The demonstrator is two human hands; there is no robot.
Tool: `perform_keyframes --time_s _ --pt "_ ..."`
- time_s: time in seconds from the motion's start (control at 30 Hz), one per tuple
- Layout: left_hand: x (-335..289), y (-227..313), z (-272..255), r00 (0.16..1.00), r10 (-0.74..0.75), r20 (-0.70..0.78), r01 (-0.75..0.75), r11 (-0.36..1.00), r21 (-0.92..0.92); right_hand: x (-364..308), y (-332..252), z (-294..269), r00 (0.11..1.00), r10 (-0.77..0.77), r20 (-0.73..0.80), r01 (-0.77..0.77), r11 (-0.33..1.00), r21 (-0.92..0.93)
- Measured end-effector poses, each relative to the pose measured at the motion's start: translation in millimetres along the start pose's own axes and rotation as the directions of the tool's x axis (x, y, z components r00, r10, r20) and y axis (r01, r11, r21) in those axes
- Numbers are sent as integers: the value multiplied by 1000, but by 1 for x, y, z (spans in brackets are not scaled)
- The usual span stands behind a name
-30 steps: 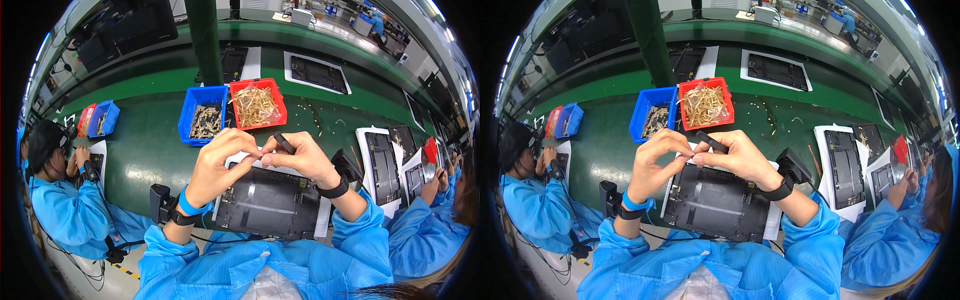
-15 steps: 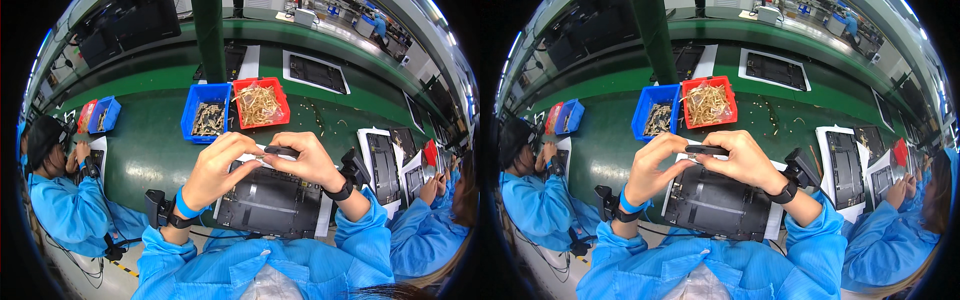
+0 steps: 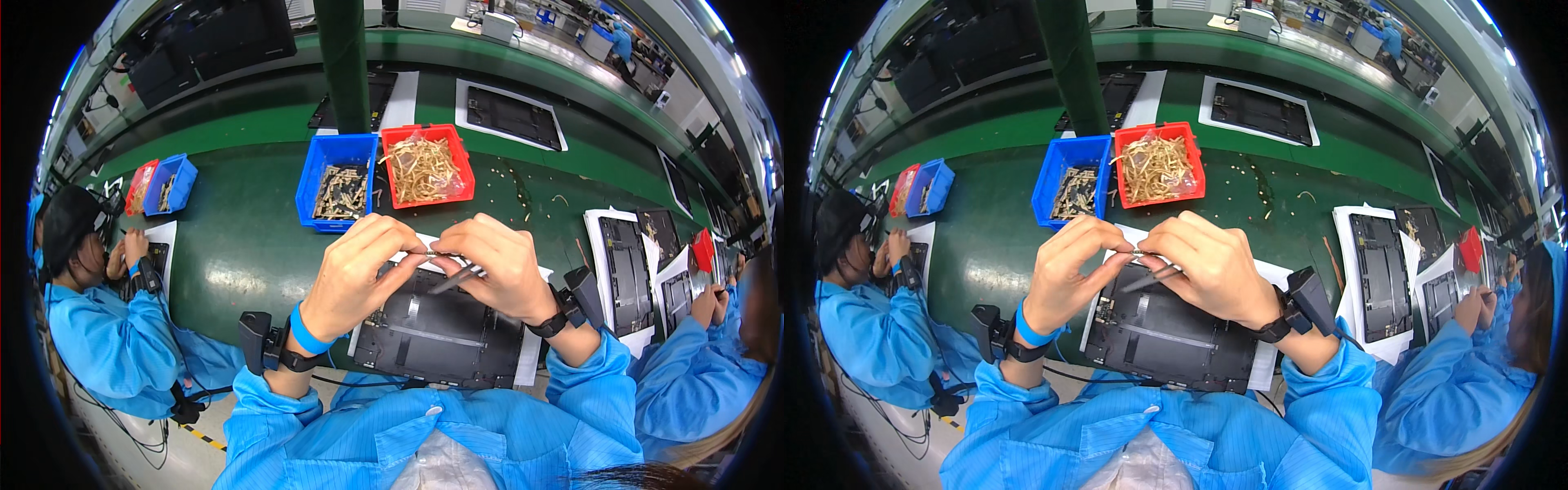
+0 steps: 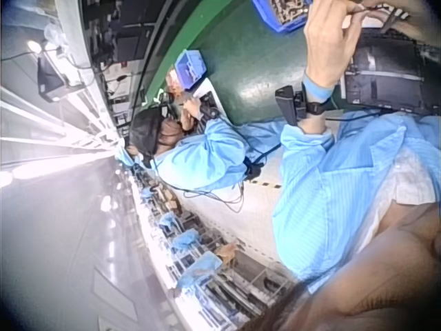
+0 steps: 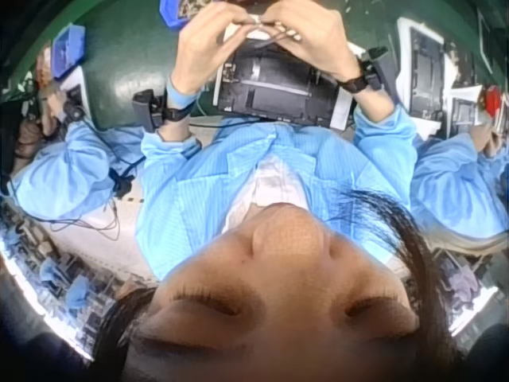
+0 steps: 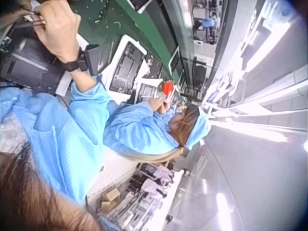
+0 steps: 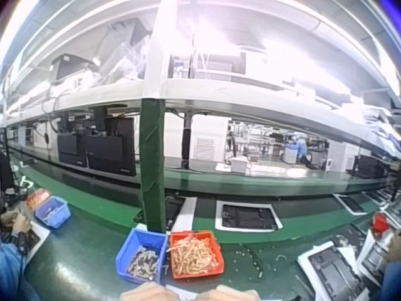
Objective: The person assembles internal components into a laptop chassis, then applies adhesive tape to secure internal cables, using a spudger and a stylus to manipulate the components and tape.
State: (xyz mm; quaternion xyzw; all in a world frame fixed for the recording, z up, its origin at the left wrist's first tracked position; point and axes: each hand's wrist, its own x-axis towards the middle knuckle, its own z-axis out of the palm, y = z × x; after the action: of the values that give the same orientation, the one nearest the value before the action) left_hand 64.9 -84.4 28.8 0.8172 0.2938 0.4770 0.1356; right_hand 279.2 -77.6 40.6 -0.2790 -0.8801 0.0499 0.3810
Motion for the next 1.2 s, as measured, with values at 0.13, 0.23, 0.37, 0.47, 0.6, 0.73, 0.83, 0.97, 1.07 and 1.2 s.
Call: perform_keyframes --time_s 0.13,0.23,0.37,0.47,0.6,0.73,0.83,0.97,1.07,1.2 --pt "1 2 0 1000 -16 -5 16 1000 14 0 -1 3 984 -176 -38 164 965 -205" --pt "0 3 0 999 40 17 -41 997 60 -2 -1 4 969 -243 -36 223 931 -287" --pt "1 5 1 986 128 104 -146 971 187 -3 0 4 965 -261 -2 253 936 -247" --pt "-2 3 9 978 182 100 -203 942 268 -5 1 5 993 -119 -17 116 987 -114" --pt "-14 1 33 950 -267 -161 219 939 -266 -6 1 16 977 125 -175 -100 985 142" --pt "-18 -1 30 897 -421 -135 333 845 -418 -10 1 20 964 195 -182 -162 970 184" --pt "-16 4 28 904 -408 -128 336 863 -377 -12 0 21 960 207 -187 -175 969 176" --pt "-16 8 28 901 -407 -150 336 874 -351 -14 -2 22 960 213 -181 -184 969 167" --pt "-16 10 26 911 -388 -143 334 895 -296 -15 -2 19 967 188 -171 -162 974 159" --pt "-11 8 10 917 -394 -61 356 878 -320 -10 -2 0 958 277 -69 -243 919 309"
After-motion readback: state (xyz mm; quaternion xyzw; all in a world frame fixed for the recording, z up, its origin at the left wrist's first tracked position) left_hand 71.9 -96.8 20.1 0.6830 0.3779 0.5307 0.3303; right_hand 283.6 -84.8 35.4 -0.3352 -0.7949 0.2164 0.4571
